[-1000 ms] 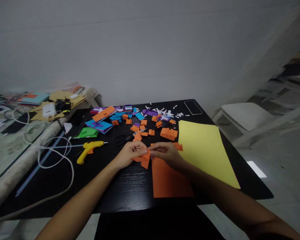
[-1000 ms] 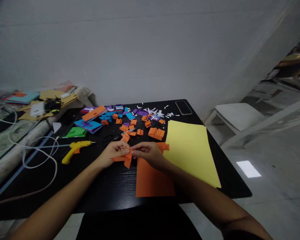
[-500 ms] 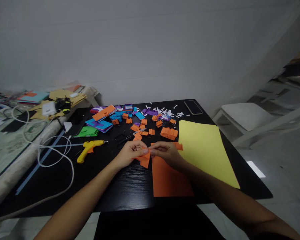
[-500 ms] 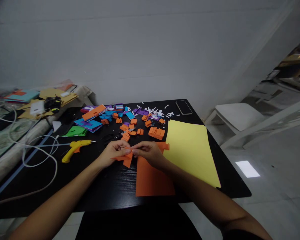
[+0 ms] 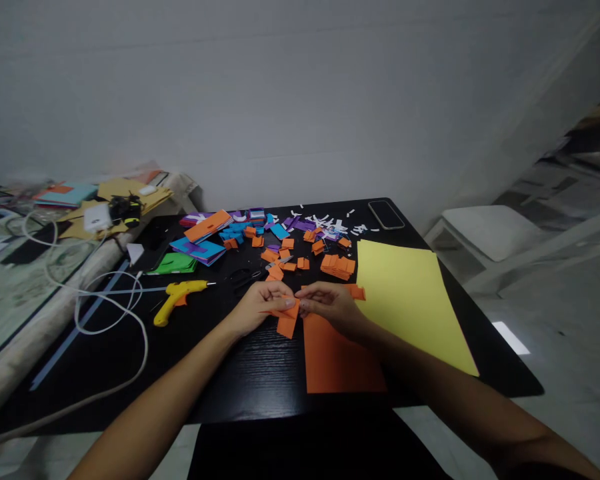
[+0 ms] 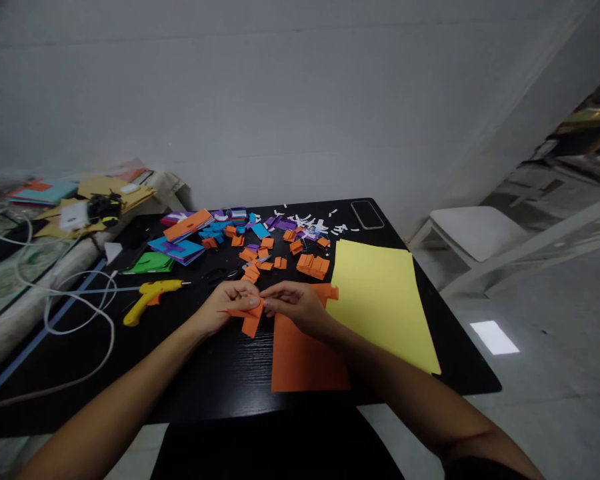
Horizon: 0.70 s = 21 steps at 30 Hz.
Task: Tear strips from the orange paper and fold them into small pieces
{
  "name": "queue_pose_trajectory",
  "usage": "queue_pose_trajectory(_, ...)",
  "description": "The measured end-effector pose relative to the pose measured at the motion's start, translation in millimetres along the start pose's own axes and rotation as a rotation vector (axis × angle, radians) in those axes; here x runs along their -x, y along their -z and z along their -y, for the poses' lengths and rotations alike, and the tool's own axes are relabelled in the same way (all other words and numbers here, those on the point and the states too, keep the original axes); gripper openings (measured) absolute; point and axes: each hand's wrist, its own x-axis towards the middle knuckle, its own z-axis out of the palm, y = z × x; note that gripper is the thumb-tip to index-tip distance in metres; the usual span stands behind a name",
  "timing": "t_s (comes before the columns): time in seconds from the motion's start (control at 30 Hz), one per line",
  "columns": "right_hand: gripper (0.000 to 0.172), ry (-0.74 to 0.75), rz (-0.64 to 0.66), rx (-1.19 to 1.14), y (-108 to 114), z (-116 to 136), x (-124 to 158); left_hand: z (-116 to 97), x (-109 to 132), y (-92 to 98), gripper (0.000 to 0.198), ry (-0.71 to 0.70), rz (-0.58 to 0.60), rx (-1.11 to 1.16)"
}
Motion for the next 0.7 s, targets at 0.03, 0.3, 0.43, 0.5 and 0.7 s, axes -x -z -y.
queue_pose_trajectory(0.03, 0.025, 0.001, 0.001, 0.001, 0.1, -0.1, 0.1, 0.8, 0.1, 0.3, 0.031, 0.001, 0.003, -0.002)
queue_pose_trajectory(0.3, 0.023, -0.012, 0.002, 0.028, 1.9, -1.4, 0.0, 4.9, -0.9, -0.7, 0.032, 0.007, 0.005, 0.029)
queue_pose_trajectory(0.43, 0.026, -0.019, 0.004, 0.044, 2.1, -2.3, -0.3, 4.6, -0.8, -0.7, 0.034, 0.014, 0.008, 0.008)
queue_pose_trajectory(0.5, 0.026, -0.023, 0.001, 0.046, 1.6, -2.1, -0.4, 2.9, -0.4, -0.7, 0.034, 0.011, 0.008, -0.013)
queue_pose_trajectory(0.7, 0.031, -0.035, -0.007, 0.065, 0.2, -1.7, 1.5, -2.6, 0.4, -4.2, 0.034, -0.033, -0.059, -0.09)
